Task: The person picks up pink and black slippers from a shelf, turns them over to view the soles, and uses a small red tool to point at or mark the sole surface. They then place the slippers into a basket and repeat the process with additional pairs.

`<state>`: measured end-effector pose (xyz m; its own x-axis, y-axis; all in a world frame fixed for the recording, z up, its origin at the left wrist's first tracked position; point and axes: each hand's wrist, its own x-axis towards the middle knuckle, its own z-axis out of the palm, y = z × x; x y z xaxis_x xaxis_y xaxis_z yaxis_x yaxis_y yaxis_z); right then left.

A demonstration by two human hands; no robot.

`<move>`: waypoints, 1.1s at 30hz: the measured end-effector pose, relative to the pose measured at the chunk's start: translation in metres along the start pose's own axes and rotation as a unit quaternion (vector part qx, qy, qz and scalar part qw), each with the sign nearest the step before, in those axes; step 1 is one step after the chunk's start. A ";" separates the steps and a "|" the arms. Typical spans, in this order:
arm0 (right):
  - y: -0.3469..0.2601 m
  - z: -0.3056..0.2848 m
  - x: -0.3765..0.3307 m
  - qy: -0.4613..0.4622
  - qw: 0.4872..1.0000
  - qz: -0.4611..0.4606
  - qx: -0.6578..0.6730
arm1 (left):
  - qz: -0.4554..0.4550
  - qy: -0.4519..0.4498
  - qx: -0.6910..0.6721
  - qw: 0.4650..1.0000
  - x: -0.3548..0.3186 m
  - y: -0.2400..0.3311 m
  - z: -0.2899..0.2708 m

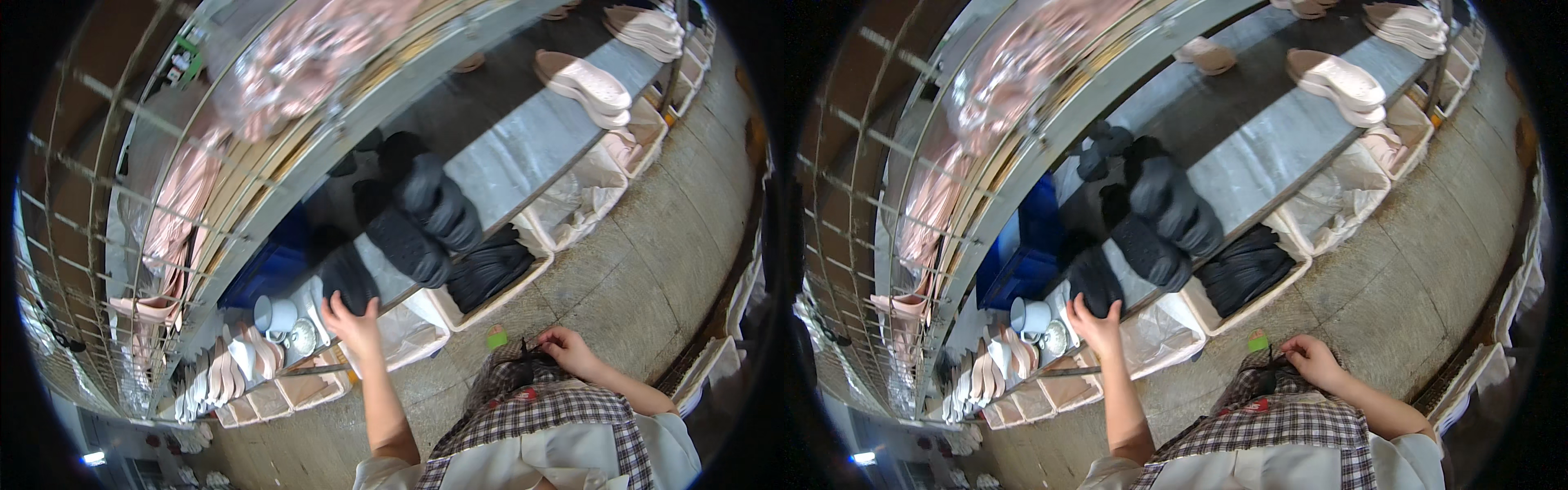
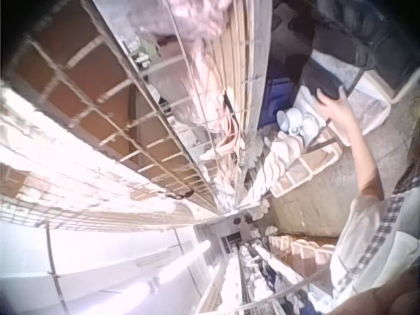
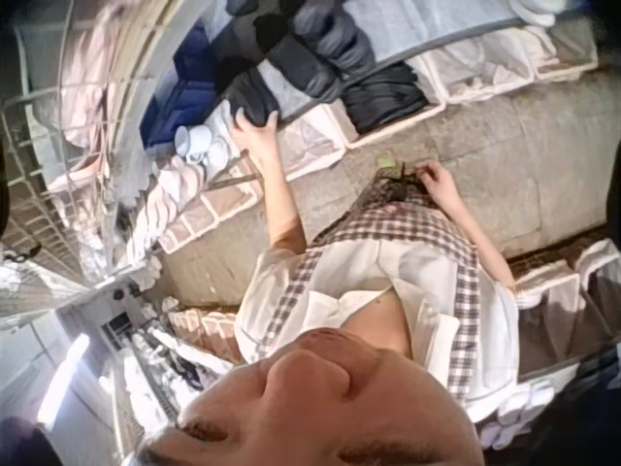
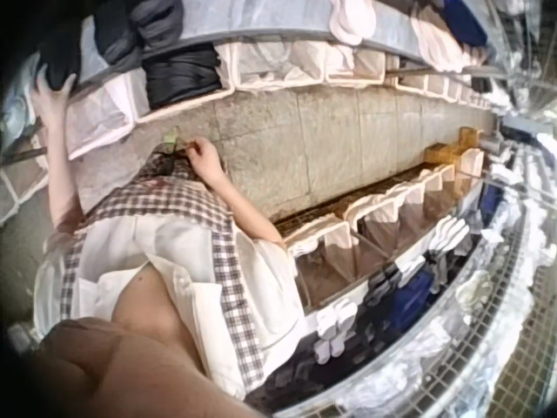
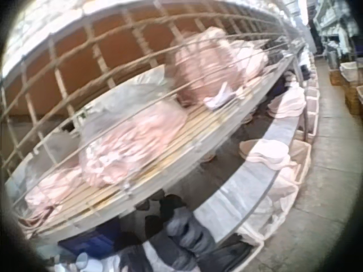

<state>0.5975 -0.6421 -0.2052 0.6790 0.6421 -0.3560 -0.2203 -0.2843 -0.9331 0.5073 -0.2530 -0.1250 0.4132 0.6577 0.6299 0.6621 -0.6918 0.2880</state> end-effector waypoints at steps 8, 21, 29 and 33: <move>0.036 -0.057 -0.051 0.049 0.997 -0.062 0.019 | -0.005 -0.018 0.063 0.998 0.004 0.006 -0.017; 0.034 -0.168 -0.076 0.250 0.959 0.078 0.105 | 0.333 -0.140 -0.474 0.803 -0.028 0.301 0.021; 0.032 -0.231 -0.025 0.300 0.950 -0.078 -0.044 | -0.130 -0.185 -0.626 0.746 0.096 0.424 0.210; 0.036 -0.270 0.004 0.293 0.952 0.064 0.068 | -0.279 -0.215 -0.605 0.713 0.178 0.444 0.324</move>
<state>0.7812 -0.8418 -0.2265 0.9056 0.0905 -0.4145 -0.3889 -0.2131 -0.8963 1.0776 -0.3465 -0.1190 0.6228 0.7817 -0.0323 -0.1190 0.1355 0.9836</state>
